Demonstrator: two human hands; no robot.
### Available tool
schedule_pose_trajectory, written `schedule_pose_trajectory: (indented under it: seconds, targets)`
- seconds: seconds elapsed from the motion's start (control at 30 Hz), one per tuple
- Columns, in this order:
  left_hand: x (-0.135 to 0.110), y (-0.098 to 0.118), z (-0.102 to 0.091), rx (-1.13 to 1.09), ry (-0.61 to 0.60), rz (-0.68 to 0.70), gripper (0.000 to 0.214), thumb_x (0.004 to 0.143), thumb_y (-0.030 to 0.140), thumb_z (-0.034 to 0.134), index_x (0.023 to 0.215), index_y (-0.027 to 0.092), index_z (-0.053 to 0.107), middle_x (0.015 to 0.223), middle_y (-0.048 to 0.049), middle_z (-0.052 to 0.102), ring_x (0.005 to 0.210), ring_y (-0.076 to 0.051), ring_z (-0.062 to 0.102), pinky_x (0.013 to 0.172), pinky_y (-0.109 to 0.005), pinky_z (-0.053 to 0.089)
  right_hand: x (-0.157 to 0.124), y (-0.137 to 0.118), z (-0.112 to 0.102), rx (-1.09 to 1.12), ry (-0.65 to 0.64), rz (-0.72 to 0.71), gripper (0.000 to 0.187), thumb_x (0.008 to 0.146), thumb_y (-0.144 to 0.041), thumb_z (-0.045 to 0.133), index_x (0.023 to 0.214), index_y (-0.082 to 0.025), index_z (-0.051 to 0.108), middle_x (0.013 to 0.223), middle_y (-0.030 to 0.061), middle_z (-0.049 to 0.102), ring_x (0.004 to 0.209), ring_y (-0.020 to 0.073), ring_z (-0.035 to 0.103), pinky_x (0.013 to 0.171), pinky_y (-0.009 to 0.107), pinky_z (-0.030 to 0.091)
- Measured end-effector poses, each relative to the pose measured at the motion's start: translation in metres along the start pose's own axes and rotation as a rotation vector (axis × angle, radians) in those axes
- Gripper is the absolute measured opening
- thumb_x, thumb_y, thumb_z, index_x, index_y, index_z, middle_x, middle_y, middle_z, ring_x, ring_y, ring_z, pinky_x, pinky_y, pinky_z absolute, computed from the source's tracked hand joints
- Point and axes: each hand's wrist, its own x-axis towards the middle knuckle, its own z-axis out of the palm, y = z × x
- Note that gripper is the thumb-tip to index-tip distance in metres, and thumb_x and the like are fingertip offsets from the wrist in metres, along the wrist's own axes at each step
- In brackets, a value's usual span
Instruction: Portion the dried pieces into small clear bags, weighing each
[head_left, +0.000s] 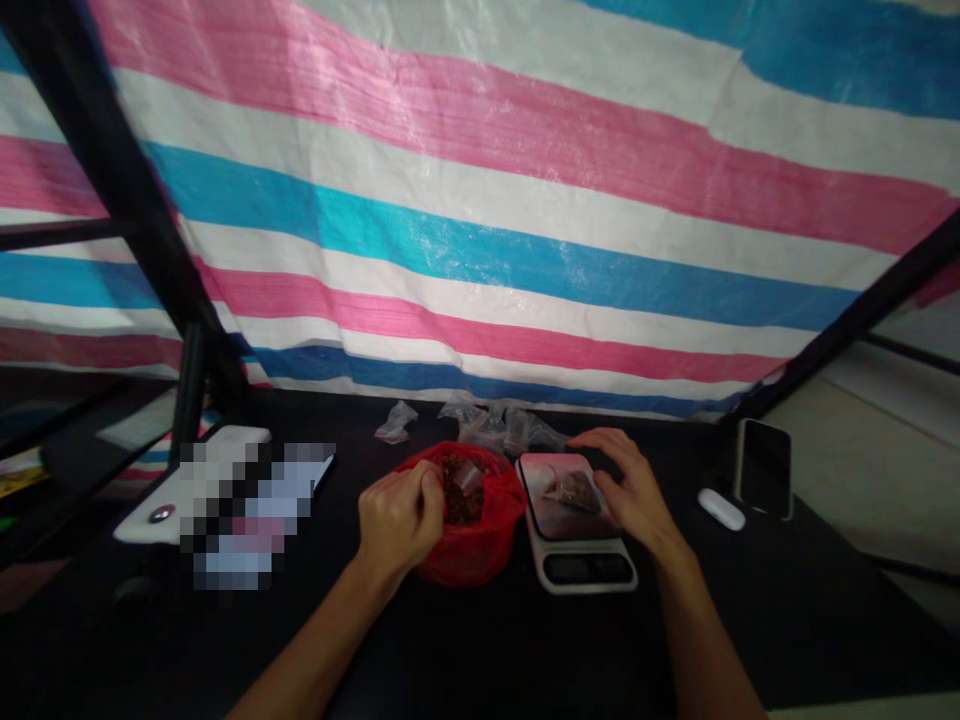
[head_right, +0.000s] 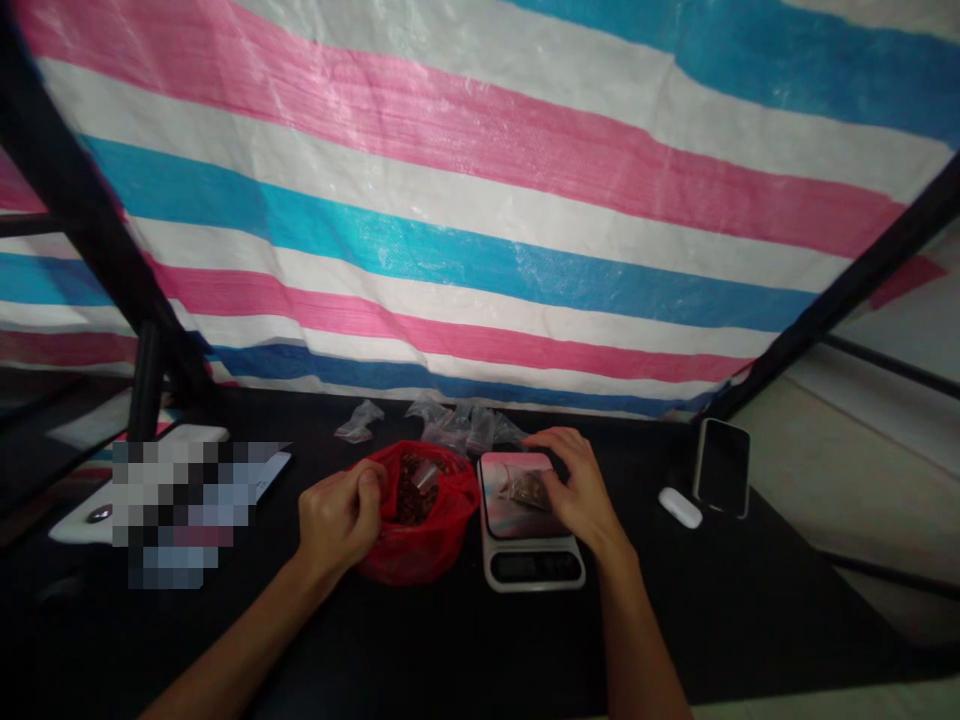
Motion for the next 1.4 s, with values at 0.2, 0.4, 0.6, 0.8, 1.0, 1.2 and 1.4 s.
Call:
schedule_pose_trajectory:
  seconds: [0.2, 0.4, 0.6, 0.8, 1.0, 1.2, 1.4]
  targets:
    - [-0.002, 0.001, 0.002, -0.012, -0.022, 0.007, 0.036, 0.096, 0.018, 0.039, 0.068, 0.019, 0.061, 0.049, 0.0026, 0.057, 0.042, -0.013, 0.057, 0.051, -0.027, 0.039, -0.002, 0.0, -0.007, 0.11, -0.215, 0.071, 0.047, 0.07, -0.019, 0.053, 0.114, -0.023, 0.067, 0.121, 0.0091, 0.066, 0.122, 0.0325, 0.053, 0.108, 0.054, 0.034]
    - [-0.003, 0.001, 0.004, -0.04, -0.03, 0.033, 0.036, 0.097, 0.018, 0.039, 0.068, 0.019, 0.06, 0.051, 0.0021, 0.059, 0.043, -0.013, 0.058, 0.052, -0.027, 0.04, -0.005, -0.005, -0.013, 0.16, -0.407, 0.125, 0.06, 0.078, -0.025, 0.066, 0.137, -0.026, 0.055, 0.143, 0.0096, 0.054, 0.138, 0.0305, 0.043, 0.116, 0.052, 0.03]
    - [-0.003, 0.0, 0.001, -0.062, -0.026, 0.055, 0.036, 0.097, 0.017, 0.038, 0.069, 0.019, 0.06, 0.05, 0.0027, 0.057, 0.044, -0.013, 0.057, 0.053, -0.027, 0.04, -0.009, -0.002, -0.004, 0.055, -0.393, 0.182, 0.063, 0.079, -0.029, 0.07, 0.14, -0.029, 0.052, 0.139, 0.0082, 0.057, 0.135, 0.0295, 0.046, 0.116, 0.053, 0.031]
    - [-0.002, -0.001, 0.002, 0.004, -0.025, 0.033, 0.037, 0.097, 0.019, 0.037, 0.068, 0.02, 0.06, 0.048, 0.0024, 0.057, 0.042, -0.013, 0.056, 0.051, -0.028, 0.038, -0.01, 0.001, 0.007, 0.046, -0.374, 0.189, 0.059, 0.082, -0.031, 0.069, 0.139, -0.03, 0.054, 0.126, 0.0078, 0.062, 0.122, 0.0274, 0.055, 0.109, 0.048, 0.039]
    - [-0.005, 0.0, 0.006, 0.109, -0.145, -0.115, 0.037, 0.098, 0.022, 0.035, 0.07, 0.021, 0.06, 0.05, 0.0005, 0.061, 0.046, -0.016, 0.062, 0.051, -0.029, 0.034, -0.007, 0.004, 0.015, 0.088, -0.303, 0.196, 0.041, 0.085, -0.035, 0.067, 0.125, -0.026, 0.065, 0.122, 0.0081, 0.067, 0.114, 0.0278, 0.06, 0.106, 0.048, 0.042]
    - [0.01, 0.005, 0.002, 0.142, -0.445, -0.473, 0.03, 0.1, 0.027, 0.035, 0.083, 0.023, 0.06, 0.08, -0.0021, 0.072, 0.068, -0.018, 0.07, 0.055, -0.027, 0.032, 0.022, -0.055, 0.037, 0.222, -0.384, 0.01, 0.037, 0.093, -0.03, 0.06, 0.129, -0.025, 0.063, 0.119, 0.0059, 0.07, 0.11, 0.0224, 0.064, 0.1, 0.038, 0.048]
    - [0.013, -0.01, 0.003, 0.162, -0.543, -0.526, 0.018, 0.093, 0.03, 0.047, 0.102, 0.021, 0.06, 0.112, -0.0101, 0.066, 0.074, -0.023, 0.071, 0.058, -0.03, 0.037, 0.037, -0.09, 0.079, 0.011, -0.46, -0.163, 0.043, 0.089, -0.016, 0.062, 0.131, -0.024, 0.06, 0.123, 0.0082, 0.071, 0.112, 0.0254, 0.065, 0.1, 0.042, 0.045]
